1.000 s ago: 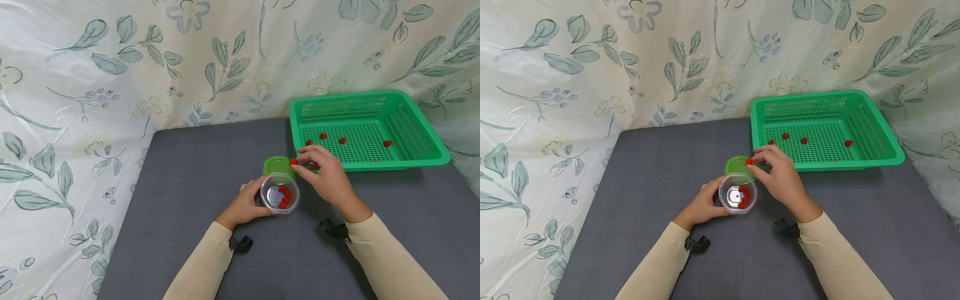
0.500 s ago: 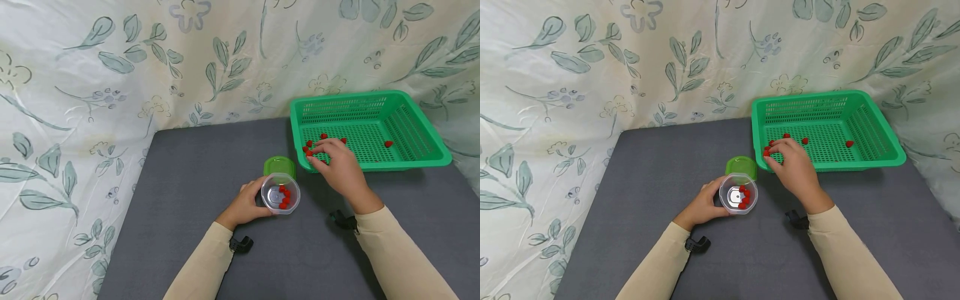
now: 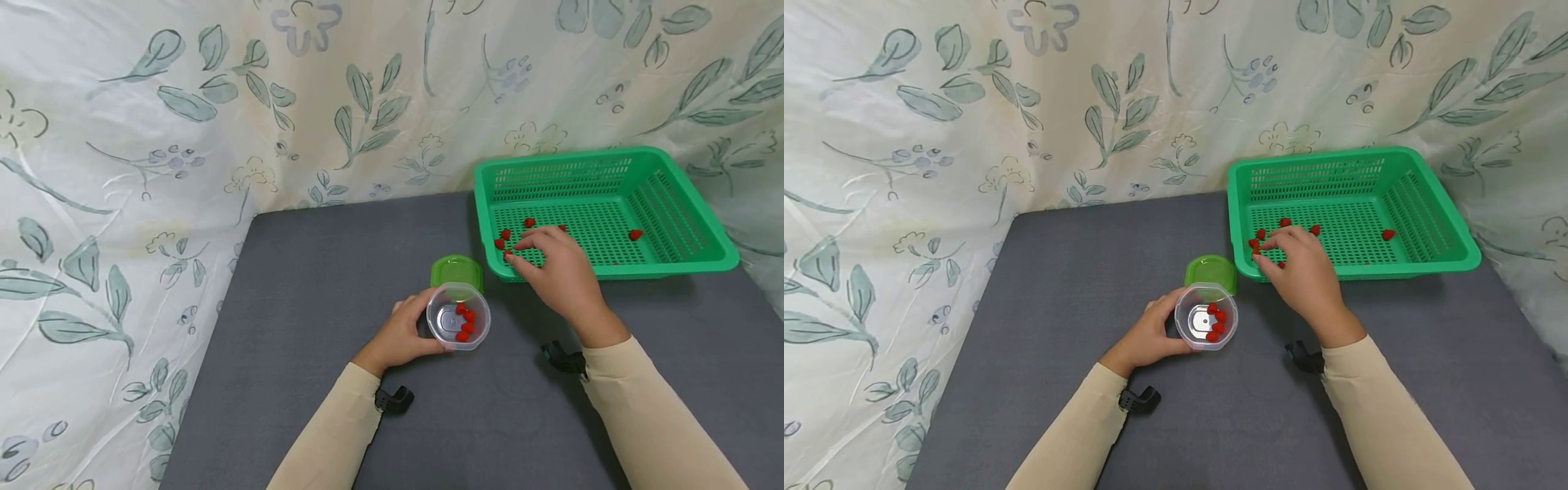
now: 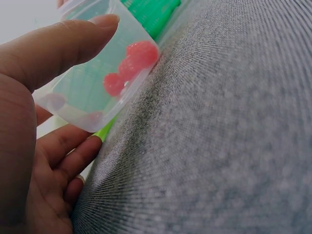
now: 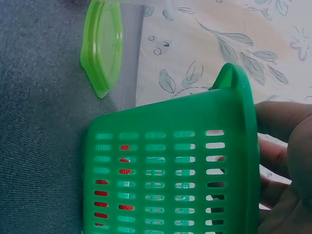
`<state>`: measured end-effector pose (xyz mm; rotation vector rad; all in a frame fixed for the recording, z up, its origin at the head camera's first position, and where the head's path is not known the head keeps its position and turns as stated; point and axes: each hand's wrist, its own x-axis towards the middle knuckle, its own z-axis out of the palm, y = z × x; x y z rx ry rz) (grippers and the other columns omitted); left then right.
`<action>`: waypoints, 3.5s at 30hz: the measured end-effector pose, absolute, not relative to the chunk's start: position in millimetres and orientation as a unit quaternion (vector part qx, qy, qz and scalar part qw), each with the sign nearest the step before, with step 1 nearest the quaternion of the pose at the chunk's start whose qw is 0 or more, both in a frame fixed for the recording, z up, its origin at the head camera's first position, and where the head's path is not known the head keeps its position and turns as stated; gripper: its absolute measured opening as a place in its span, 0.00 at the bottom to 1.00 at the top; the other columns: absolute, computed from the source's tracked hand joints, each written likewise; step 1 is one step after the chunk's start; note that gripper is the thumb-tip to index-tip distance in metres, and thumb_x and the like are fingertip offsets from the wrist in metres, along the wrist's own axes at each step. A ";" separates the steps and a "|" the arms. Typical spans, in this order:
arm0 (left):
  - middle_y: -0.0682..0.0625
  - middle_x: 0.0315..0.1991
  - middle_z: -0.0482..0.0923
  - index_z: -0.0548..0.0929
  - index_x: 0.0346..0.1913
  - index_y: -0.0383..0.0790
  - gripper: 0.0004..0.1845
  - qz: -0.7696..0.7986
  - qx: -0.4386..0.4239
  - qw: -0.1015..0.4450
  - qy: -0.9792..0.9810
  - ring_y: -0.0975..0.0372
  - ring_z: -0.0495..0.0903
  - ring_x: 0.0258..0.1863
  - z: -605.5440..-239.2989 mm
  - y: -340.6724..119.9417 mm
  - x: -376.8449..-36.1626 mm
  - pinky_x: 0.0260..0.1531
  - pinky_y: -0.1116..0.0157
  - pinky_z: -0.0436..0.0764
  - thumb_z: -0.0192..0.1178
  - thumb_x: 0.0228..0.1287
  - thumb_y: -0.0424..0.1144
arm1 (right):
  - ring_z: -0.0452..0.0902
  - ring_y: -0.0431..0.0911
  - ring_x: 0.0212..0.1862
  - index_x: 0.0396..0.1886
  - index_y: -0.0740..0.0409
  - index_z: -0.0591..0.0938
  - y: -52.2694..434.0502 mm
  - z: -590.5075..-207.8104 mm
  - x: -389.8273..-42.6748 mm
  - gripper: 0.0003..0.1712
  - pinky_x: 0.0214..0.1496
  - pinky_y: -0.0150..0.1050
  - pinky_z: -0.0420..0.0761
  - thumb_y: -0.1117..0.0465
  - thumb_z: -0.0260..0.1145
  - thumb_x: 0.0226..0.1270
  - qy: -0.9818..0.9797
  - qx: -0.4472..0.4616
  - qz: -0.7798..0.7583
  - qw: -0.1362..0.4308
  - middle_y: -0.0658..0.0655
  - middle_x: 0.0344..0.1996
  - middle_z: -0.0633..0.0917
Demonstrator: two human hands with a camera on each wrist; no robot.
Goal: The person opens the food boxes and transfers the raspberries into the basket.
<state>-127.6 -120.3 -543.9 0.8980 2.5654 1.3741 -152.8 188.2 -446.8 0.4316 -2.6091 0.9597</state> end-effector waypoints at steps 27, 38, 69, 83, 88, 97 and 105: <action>0.59 0.76 0.72 0.66 0.86 0.57 0.55 0.454 0.299 0.052 0.838 0.62 0.72 0.69 -542.1 -121.0 -127.4 0.68 0.49 0.62 0.84 0.57 0.49 | 0.80 0.56 0.61 0.45 0.60 0.90 142.7 -457.0 -121.5 0.16 0.59 0.49 0.79 0.73 0.83 0.59 -0.835 0.339 0.392 0.186 0.59 0.58 0.85; 0.58 0.75 0.74 0.65 0.86 0.56 0.55 0.455 0.301 0.050 0.837 0.61 0.72 0.68 -542.3 -121.3 -127.0 0.69 0.49 0.62 0.84 0.57 0.49 | 0.77 0.56 0.64 0.46 0.56 0.90 131.6 -473.2 -117.4 0.13 0.59 0.57 0.81 0.65 0.84 0.64 -0.860 0.346 0.365 0.090 0.60 0.61 0.83; 0.54 0.74 0.75 0.66 0.86 0.51 0.54 0.450 0.297 0.053 0.840 0.60 0.72 0.68 -542.5 -120.5 -127.8 0.70 0.50 0.61 0.82 0.57 0.47 | 0.78 0.70 0.61 0.48 0.58 0.91 122.3 -495.6 -124.4 0.11 0.59 0.64 0.80 0.60 0.79 0.70 -0.938 0.241 0.251 -0.005 0.69 0.66 0.79; 0.53 0.74 0.75 0.66 0.85 0.51 0.53 0.452 0.300 0.051 0.839 0.60 0.73 0.68 -545.1 -122.3 -127.7 0.71 0.49 0.61 0.82 0.59 0.46 | 0.80 0.66 0.56 0.39 0.54 0.92 119.3 -497.8 -125.5 0.04 0.55 0.63 0.81 0.60 0.80 0.69 -0.940 0.240 0.241 -0.009 0.67 0.62 0.81; 0.53 0.74 0.75 0.66 0.85 0.51 0.52 0.453 0.302 0.048 0.837 0.60 0.73 0.68 -544.7 -121.8 -127.1 0.70 0.49 0.61 0.82 0.59 0.46 | 0.80 0.67 0.57 0.38 0.55 0.90 120.2 -498.7 -125.5 0.04 0.55 0.63 0.81 0.61 0.79 0.69 -0.939 0.249 0.237 0.013 0.67 0.64 0.81; 0.53 0.73 0.76 0.67 0.85 0.49 0.53 0.451 0.300 0.049 0.839 0.59 0.73 0.67 -543.6 -121.1 -126.6 0.70 0.49 0.61 0.82 0.58 0.46 | 0.78 0.66 0.61 0.39 0.55 0.90 121.4 -492.4 -123.4 0.03 0.58 0.60 0.80 0.62 0.78 0.69 -0.925 0.269 0.267 0.039 0.66 0.66 0.80; 0.55 0.73 0.76 0.66 0.85 0.52 0.54 0.451 0.303 0.046 0.839 0.61 0.73 0.67 -543.1 -121.1 -127.1 0.71 0.50 0.61 0.82 0.58 0.48 | 0.78 0.63 0.63 0.41 0.55 0.90 128.6 -480.0 -121.6 0.06 0.60 0.60 0.81 0.64 0.80 0.69 -0.890 0.309 0.329 0.065 0.65 0.68 0.78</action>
